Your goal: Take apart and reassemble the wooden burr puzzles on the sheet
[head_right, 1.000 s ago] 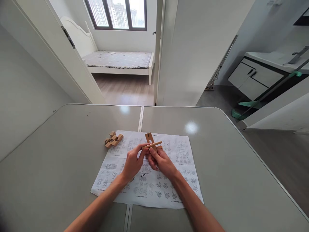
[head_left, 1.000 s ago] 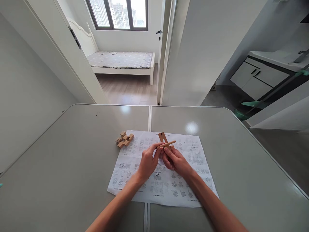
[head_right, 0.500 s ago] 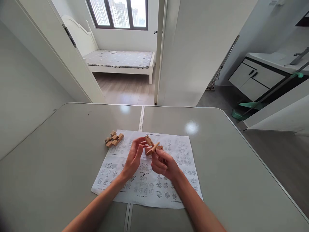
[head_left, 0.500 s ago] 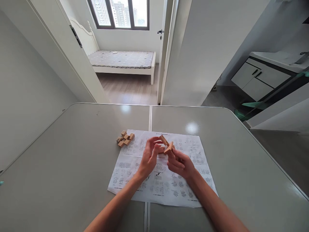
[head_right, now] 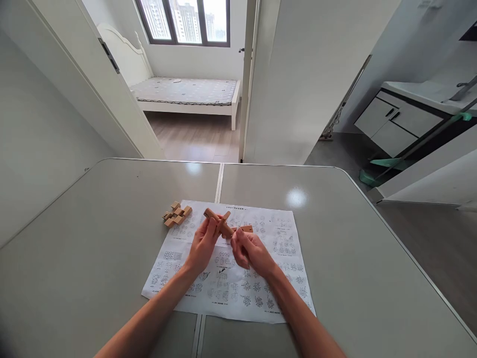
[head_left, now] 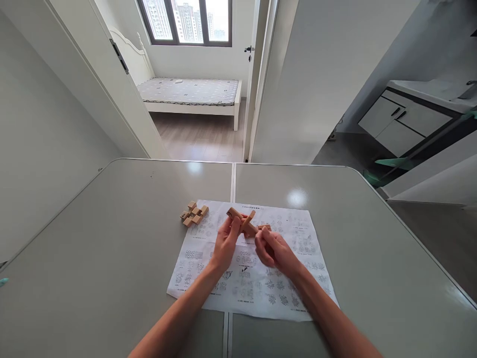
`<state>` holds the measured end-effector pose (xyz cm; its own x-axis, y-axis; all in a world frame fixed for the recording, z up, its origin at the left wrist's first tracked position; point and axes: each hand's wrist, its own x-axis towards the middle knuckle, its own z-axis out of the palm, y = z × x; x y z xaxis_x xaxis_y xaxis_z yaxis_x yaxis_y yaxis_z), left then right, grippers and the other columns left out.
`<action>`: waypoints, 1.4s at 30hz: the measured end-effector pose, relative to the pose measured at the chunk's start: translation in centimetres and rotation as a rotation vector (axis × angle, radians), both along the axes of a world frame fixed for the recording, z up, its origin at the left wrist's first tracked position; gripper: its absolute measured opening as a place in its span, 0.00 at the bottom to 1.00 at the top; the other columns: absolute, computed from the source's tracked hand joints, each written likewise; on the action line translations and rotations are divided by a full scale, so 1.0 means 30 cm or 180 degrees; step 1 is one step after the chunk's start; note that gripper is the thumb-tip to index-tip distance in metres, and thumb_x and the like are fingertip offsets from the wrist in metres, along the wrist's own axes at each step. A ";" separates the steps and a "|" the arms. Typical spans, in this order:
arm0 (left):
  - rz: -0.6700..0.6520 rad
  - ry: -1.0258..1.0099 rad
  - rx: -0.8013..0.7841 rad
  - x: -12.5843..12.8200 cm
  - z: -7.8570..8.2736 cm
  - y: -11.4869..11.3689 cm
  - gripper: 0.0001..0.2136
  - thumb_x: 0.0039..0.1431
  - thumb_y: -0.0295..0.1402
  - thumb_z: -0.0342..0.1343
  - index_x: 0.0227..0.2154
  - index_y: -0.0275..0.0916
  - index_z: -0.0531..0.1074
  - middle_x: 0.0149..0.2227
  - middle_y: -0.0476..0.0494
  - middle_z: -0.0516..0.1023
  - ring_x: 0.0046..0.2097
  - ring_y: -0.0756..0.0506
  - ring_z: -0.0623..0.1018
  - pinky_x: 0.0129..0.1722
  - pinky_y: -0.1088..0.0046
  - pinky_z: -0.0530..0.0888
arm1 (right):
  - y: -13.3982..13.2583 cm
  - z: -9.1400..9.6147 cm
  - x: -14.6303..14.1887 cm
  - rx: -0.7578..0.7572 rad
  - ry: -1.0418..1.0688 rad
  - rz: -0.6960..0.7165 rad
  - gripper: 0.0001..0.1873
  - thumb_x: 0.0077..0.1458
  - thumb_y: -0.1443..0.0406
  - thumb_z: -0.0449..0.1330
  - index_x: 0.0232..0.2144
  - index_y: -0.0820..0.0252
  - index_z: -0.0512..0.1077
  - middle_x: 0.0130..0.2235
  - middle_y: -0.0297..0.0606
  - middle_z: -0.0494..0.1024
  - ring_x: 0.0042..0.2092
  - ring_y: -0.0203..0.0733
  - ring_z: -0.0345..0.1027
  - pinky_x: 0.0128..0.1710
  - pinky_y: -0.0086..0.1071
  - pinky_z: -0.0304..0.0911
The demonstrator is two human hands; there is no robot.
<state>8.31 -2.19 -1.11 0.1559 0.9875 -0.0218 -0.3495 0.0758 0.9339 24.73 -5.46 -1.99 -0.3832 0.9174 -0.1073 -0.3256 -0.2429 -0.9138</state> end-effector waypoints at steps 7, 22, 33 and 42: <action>0.0298 -0.0603 -0.0568 -0.010 0.002 0.031 0.20 0.62 0.52 0.64 0.40 0.37 0.73 0.31 0.46 0.76 0.27 0.51 0.68 0.25 0.75 0.69 | 0.017 -0.012 0.011 0.2034 -0.2722 -0.1664 0.07 0.66 0.57 0.62 0.41 0.54 0.74 0.41 0.43 0.77 0.43 0.50 0.70 0.45 0.42 0.68; -0.0060 0.0051 -0.0248 0.000 -0.011 0.010 0.22 0.66 0.54 0.58 0.38 0.36 0.75 0.29 0.48 0.75 0.24 0.52 0.69 0.21 0.76 0.68 | 0.031 -0.063 0.026 0.2108 -0.3620 -0.1039 0.10 0.68 0.56 0.60 0.43 0.56 0.75 0.42 0.44 0.77 0.46 0.55 0.66 0.50 0.50 0.63; -0.0102 0.0726 0.0129 0.014 0.002 -0.009 0.24 0.67 0.57 0.54 0.38 0.38 0.75 0.31 0.48 0.74 0.25 0.52 0.70 0.21 0.78 0.70 | 0.045 -0.001 0.050 0.0036 -0.0485 -0.2068 0.16 0.61 0.50 0.68 0.34 0.54 0.71 0.29 0.30 0.66 0.28 0.38 0.57 0.28 0.31 0.60; -0.0159 0.0877 0.0153 0.011 0.008 -0.012 0.23 0.67 0.57 0.54 0.37 0.38 0.75 0.32 0.47 0.75 0.26 0.51 0.70 0.22 0.77 0.70 | 0.053 0.026 0.084 -0.0363 0.0720 -0.1406 0.10 0.58 0.57 0.65 0.39 0.54 0.72 0.22 0.23 0.56 0.20 0.34 0.45 0.20 0.30 0.54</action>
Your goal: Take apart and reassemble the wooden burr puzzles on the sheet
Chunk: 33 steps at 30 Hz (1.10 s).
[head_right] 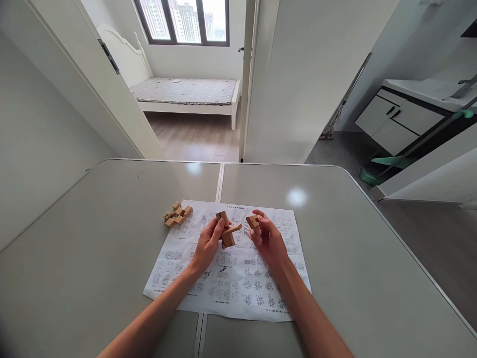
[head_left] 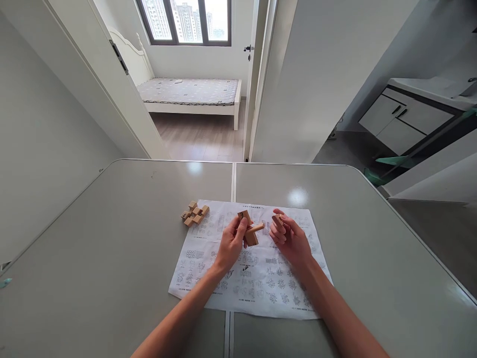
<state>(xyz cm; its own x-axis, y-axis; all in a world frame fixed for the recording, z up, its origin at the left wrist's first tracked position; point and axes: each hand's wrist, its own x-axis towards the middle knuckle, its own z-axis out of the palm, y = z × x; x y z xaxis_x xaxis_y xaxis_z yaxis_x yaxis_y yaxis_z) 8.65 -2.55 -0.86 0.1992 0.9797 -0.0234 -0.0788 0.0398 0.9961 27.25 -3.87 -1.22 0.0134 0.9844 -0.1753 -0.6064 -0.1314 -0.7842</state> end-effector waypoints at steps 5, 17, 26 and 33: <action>-0.0128 0.0096 0.0132 -0.003 0.003 -0.001 0.23 0.68 0.56 0.54 0.37 0.38 0.75 0.33 0.46 0.76 0.28 0.50 0.71 0.24 0.76 0.69 | -0.012 -0.012 -0.020 -0.0060 0.0129 0.0427 0.16 0.61 0.55 0.67 0.45 0.57 0.74 0.20 0.23 0.60 0.21 0.31 0.46 0.22 0.28 0.52; -0.0180 0.0173 0.0088 -0.009 0.008 0.002 0.22 0.68 0.55 0.54 0.35 0.38 0.72 0.33 0.48 0.75 0.35 0.47 0.75 0.34 0.74 0.73 | -0.016 -0.023 -0.026 0.0042 0.0227 0.0751 0.17 0.62 0.54 0.69 0.45 0.58 0.74 0.21 0.22 0.58 0.21 0.28 0.42 0.22 0.25 0.46; -0.0147 0.0143 0.0050 -0.006 -0.001 0.003 0.20 0.68 0.53 0.54 0.35 0.38 0.72 0.35 0.47 0.76 0.38 0.46 0.76 0.38 0.74 0.73 | -0.019 -0.022 -0.029 0.0050 0.0168 0.0872 0.17 0.62 0.54 0.69 0.44 0.58 0.74 0.21 0.21 0.54 0.22 0.29 0.40 0.23 0.25 0.44; -0.0153 0.0040 0.0004 -0.011 0.003 0.007 0.21 0.67 0.55 0.55 0.35 0.39 0.72 0.34 0.47 0.75 0.37 0.47 0.75 0.38 0.73 0.73 | -0.025 -0.010 -0.035 0.0061 0.0154 0.0918 0.17 0.62 0.53 0.69 0.42 0.59 0.74 0.21 0.23 0.57 0.22 0.29 0.44 0.23 0.25 0.47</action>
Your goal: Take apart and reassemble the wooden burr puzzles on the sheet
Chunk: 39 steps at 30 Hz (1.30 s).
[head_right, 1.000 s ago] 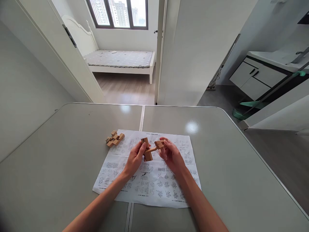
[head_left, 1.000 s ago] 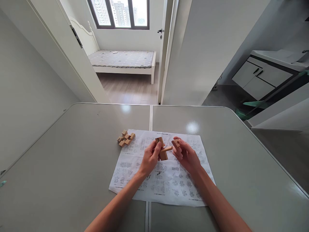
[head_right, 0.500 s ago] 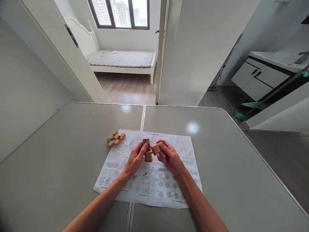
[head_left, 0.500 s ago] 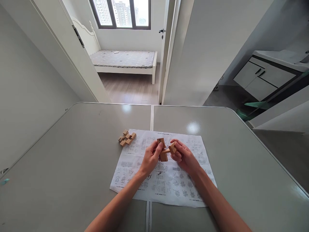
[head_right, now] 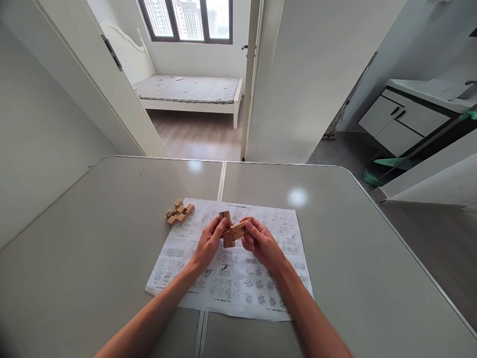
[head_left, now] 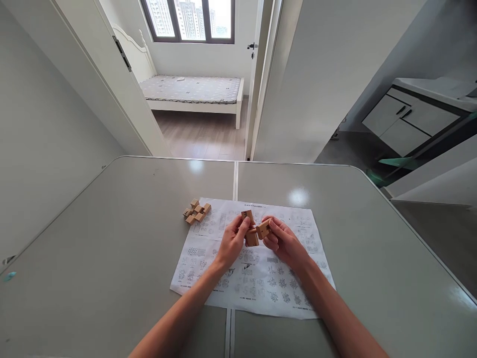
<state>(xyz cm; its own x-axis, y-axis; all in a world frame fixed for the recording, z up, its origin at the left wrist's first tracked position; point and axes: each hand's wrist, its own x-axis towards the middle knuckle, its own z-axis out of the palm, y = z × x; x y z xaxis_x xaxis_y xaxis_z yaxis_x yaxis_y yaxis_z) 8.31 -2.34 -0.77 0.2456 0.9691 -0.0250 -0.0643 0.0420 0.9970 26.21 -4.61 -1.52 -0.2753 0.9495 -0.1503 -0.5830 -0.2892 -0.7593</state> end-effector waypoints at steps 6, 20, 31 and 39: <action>-0.0069 -0.0096 -0.0026 0.000 0.009 -0.005 0.22 0.66 0.55 0.56 0.31 0.40 0.69 0.30 0.50 0.69 0.32 0.49 0.69 0.32 0.74 0.70 | -0.007 -0.008 -0.023 -0.0183 -0.0084 0.0269 0.20 0.62 0.51 0.69 0.44 0.59 0.72 0.22 0.25 0.64 0.21 0.29 0.50 0.22 0.25 0.46; -0.0682 -0.1043 -0.0638 -0.010 0.003 -0.003 0.20 0.71 0.52 0.51 0.53 0.43 0.72 0.49 0.41 0.78 0.42 0.43 0.81 0.42 0.67 0.78 | -0.013 -0.014 -0.046 -0.0071 -0.0322 0.0498 0.25 0.61 0.48 0.68 0.48 0.56 0.65 0.21 0.22 0.68 0.17 0.31 0.56 0.19 0.26 0.48; -0.0483 -0.0366 0.0467 0.016 0.014 -0.047 0.36 0.60 0.45 0.68 0.67 0.53 0.58 0.68 0.37 0.65 0.66 0.35 0.72 0.61 0.56 0.76 | -0.007 -0.022 -0.039 -0.0397 0.0017 0.0304 0.28 0.55 0.50 0.73 0.49 0.59 0.72 0.20 0.23 0.67 0.15 0.26 0.49 0.16 0.24 0.43; -0.0322 0.0117 0.0753 0.014 0.024 -0.041 0.25 0.65 0.39 0.65 0.61 0.48 0.65 0.64 0.37 0.73 0.60 0.37 0.78 0.62 0.53 0.75 | -0.011 -0.017 -0.030 -0.0403 0.0077 0.0296 0.26 0.58 0.51 0.72 0.50 0.61 0.73 0.18 0.23 0.67 0.15 0.26 0.49 0.16 0.24 0.45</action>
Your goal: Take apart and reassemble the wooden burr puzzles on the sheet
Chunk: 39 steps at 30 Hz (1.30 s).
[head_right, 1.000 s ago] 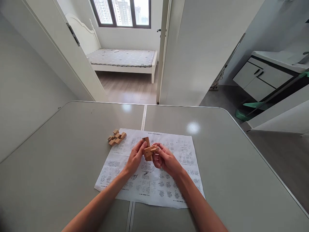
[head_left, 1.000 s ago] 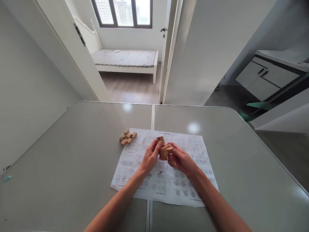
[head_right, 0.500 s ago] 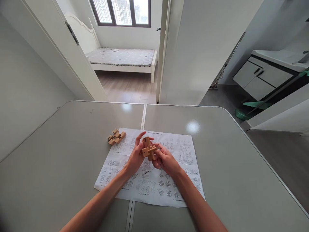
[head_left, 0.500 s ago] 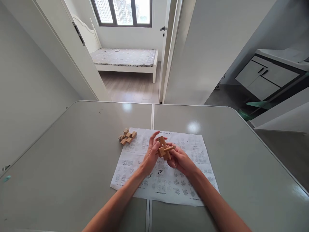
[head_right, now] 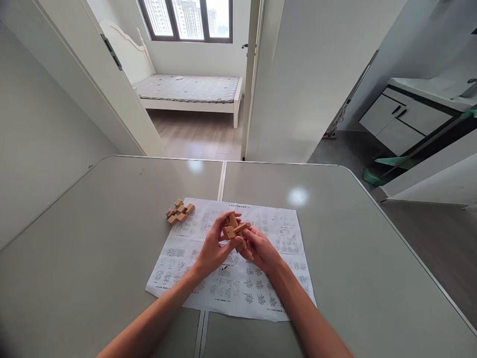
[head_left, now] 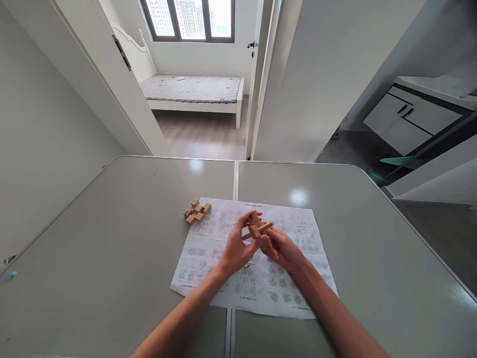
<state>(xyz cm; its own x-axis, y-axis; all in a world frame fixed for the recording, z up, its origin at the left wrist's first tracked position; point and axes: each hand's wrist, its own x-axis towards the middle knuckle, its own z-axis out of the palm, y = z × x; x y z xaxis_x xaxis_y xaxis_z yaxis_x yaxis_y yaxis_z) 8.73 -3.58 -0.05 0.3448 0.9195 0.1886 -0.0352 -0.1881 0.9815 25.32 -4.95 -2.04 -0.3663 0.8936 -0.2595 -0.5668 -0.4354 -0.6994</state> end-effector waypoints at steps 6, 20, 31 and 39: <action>0.0014 -0.0178 -0.0362 -0.002 -0.036 0.009 0.27 0.69 0.44 0.60 0.67 0.47 0.62 0.64 0.36 0.73 0.63 0.36 0.76 0.64 0.54 0.73 | 0.010 -0.002 0.000 -0.0130 0.0292 -0.0307 0.15 0.56 0.57 0.73 0.38 0.62 0.76 0.20 0.26 0.67 0.17 0.26 0.47 0.16 0.23 0.50; 0.0610 -0.0150 -0.0330 0.010 -0.032 0.028 0.19 0.72 0.46 0.55 0.60 0.45 0.67 0.65 0.36 0.71 0.65 0.37 0.72 0.64 0.54 0.70 | 0.076 -0.039 0.103 0.0009 0.0377 -0.1899 0.14 0.60 0.64 0.69 0.48 0.48 0.79 0.54 0.34 0.82 0.32 0.30 0.70 0.21 0.20 0.66; 0.0609 -0.0074 -0.0385 0.007 -0.029 0.028 0.18 0.72 0.45 0.54 0.58 0.45 0.67 0.63 0.37 0.72 0.62 0.39 0.74 0.62 0.56 0.72 | 0.080 -0.052 0.125 -0.0073 0.0380 -0.2388 0.17 0.58 0.64 0.72 0.50 0.46 0.80 0.58 0.30 0.81 0.40 0.30 0.78 0.26 0.17 0.71; 0.0650 -0.0059 -0.0375 0.011 -0.019 0.027 0.18 0.71 0.47 0.55 0.56 0.44 0.68 0.59 0.37 0.74 0.58 0.39 0.77 0.59 0.58 0.73 | 0.077 -0.078 0.114 -0.0136 0.0333 -0.2432 0.17 0.58 0.61 0.73 0.50 0.46 0.78 0.58 0.30 0.82 0.41 0.33 0.80 0.26 0.21 0.75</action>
